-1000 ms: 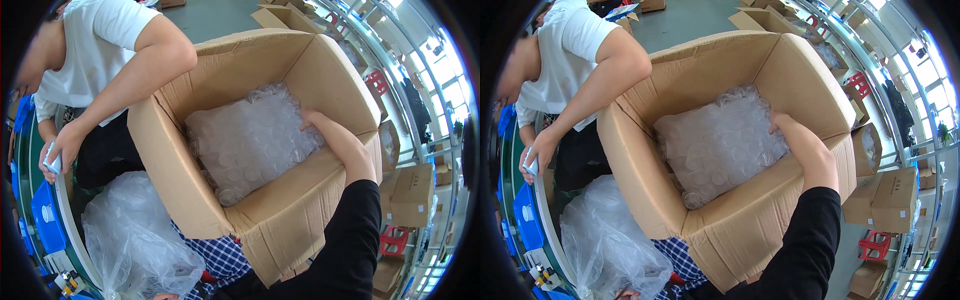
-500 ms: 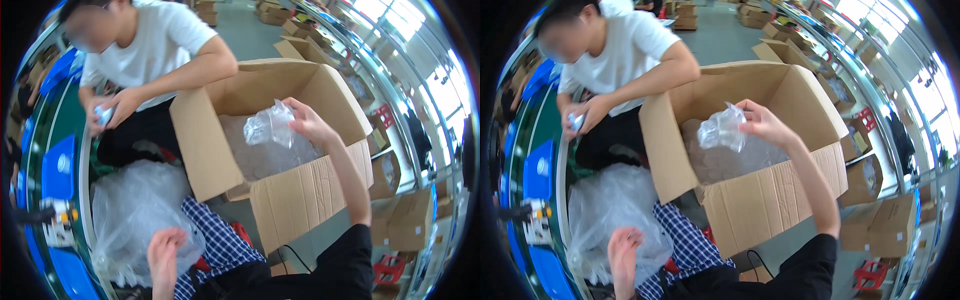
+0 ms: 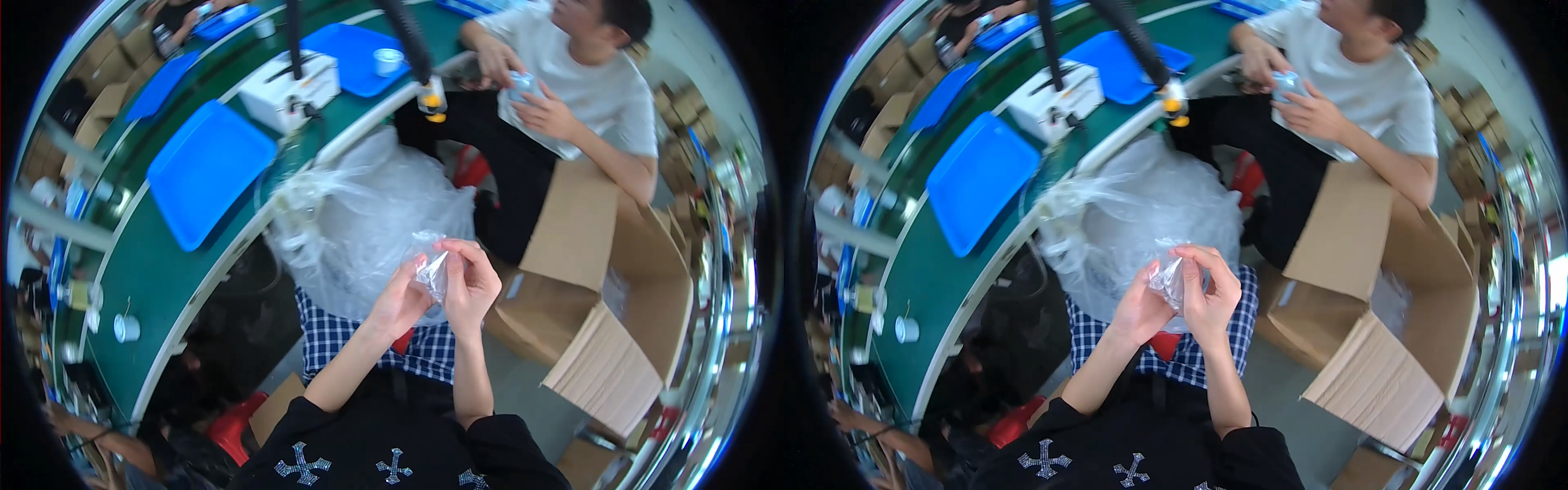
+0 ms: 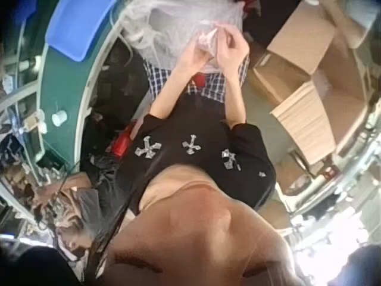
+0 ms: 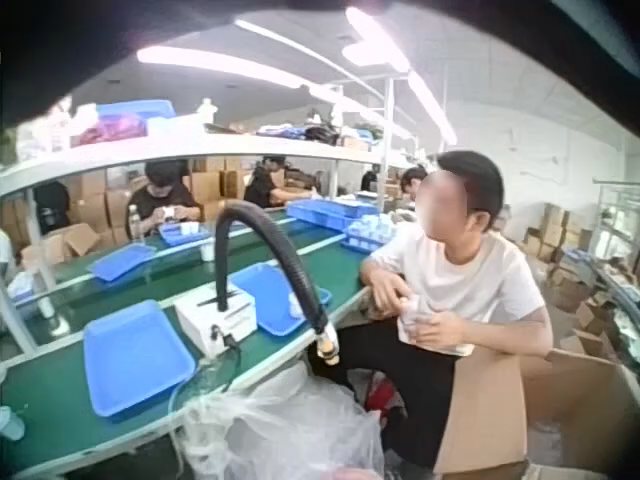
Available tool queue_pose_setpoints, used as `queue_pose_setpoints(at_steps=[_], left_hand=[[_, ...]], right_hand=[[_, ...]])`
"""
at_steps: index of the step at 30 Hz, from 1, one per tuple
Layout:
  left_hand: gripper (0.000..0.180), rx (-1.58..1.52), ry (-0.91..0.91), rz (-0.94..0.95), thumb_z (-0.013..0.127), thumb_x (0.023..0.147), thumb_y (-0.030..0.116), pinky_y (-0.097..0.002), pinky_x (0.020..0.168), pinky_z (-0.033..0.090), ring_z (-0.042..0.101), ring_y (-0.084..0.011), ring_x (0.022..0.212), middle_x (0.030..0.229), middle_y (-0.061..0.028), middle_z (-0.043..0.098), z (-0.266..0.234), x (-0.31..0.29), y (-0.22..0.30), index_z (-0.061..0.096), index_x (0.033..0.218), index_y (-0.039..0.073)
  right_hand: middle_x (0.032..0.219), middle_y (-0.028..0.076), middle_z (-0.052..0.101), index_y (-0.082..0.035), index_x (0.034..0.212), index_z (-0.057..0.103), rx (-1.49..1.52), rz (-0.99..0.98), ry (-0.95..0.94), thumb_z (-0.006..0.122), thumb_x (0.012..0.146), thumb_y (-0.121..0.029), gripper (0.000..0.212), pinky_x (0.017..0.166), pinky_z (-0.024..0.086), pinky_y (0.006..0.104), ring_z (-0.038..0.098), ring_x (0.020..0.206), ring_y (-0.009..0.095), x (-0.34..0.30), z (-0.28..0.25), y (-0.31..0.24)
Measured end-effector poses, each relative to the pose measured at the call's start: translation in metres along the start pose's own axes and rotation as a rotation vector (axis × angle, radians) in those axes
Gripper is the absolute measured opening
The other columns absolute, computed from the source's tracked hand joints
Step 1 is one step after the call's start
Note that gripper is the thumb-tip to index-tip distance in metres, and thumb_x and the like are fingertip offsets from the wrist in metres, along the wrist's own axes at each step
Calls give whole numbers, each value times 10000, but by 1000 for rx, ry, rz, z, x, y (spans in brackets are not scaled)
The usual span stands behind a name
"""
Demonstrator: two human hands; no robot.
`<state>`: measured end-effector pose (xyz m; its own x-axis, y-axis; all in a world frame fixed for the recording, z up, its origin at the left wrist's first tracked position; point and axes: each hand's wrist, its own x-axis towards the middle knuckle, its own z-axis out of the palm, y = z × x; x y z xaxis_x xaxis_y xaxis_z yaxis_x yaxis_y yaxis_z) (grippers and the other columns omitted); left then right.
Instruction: The person packs electronic components by hand, placing them into plastic bags, then into cardboard boxes with bubble wrap.
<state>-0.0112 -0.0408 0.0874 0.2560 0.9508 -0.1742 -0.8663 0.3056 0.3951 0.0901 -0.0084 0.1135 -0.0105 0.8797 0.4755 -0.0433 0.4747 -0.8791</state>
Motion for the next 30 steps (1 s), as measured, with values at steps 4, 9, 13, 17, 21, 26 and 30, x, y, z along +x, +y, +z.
queue_pose_setpoints(at_steps=[4, 9, 13, 17, 21, 26, 30], left_hand=[[547, -171, 86, -7, 377, 911, 461, -422, 963, 387, 483, -229, 1159, 1256, -77, 494, -29, -30, 24, 395, 1289, 66], [510, -367, -108, 59, 356, 915, 464, -395, 770, 509, 556, -231, 1044, 1210, -83, 523, -99, -35, 13, 407, 1269, 100], [447, -424, -336, 113, 372, 928, 404, -365, 751, 513, 568, -214, 1005, 1192, -80, 533, -127, -35, 18, 419, 1257, 105], [380, -446, 39, 273, 469, 901, 306, -370, 834, 477, 577, -212, 980, 1135, -78, 573, -111, -51, 38, 473, 1202, 74], [439, -440, 3, 300, 517, 877, 310, -402, 901, 449, 515, -205, 1106, 1207, -64, 531, -128, -41, 28, 450, 1244, 78], [544, -428, -32, 160, 481, 883, 418, -398, 852, 472, 533, -189, 1069, 1212, -68, 531, -122, -37, 48, 412, 1294, 70], [501, -467, -232, 109, 426, 917, 402, -342, 719, 517, 553, -194, 1045, 1207, -69, 538, -160, -37, 37, 415, 1303, 83]], right_hand=[[798, 52, 586, 22, 875, 584, -65, 80, -104, 507, 868, 39, 79, 666, 420, 200, 546, 745, 100, -12, 44, 16], [722, 109, 589, 1, 855, 600, -217, -2, -219, 532, 793, 86, 126, 605, 451, 275, 579, 643, 197, -18, 79, 27], [830, 115, 633, -13, 1022, 603, -184, 74, -292, 623, 737, 16, 287, 751, 475, 313, 620, 773, 242, -17, 90, 21], [922, 129, 651, -11, 1099, 576, -185, -166, -456, 640, 684, -5, 420, 865, 447, 366, 622, 868, 274, -12, 102, 15], [893, 158, 657, 21, 885, 657, -175, -194, -478, 550, 636, 46, 273, 877, 444, 367, 632, 863, 288, -21, 102, 42], [761, 142, 610, 28, 802, 578, -165, 159, -361, 527, 757, 13, 71, 687, 442, 297, 597, 711, 210, -20, 105, 44], [740, 84, 492, 3, 819, 457, 46, 115, 110, 444, 889, -94, 120, 591, 361, 256, 464, 645, 152, -21, 125, 38]])
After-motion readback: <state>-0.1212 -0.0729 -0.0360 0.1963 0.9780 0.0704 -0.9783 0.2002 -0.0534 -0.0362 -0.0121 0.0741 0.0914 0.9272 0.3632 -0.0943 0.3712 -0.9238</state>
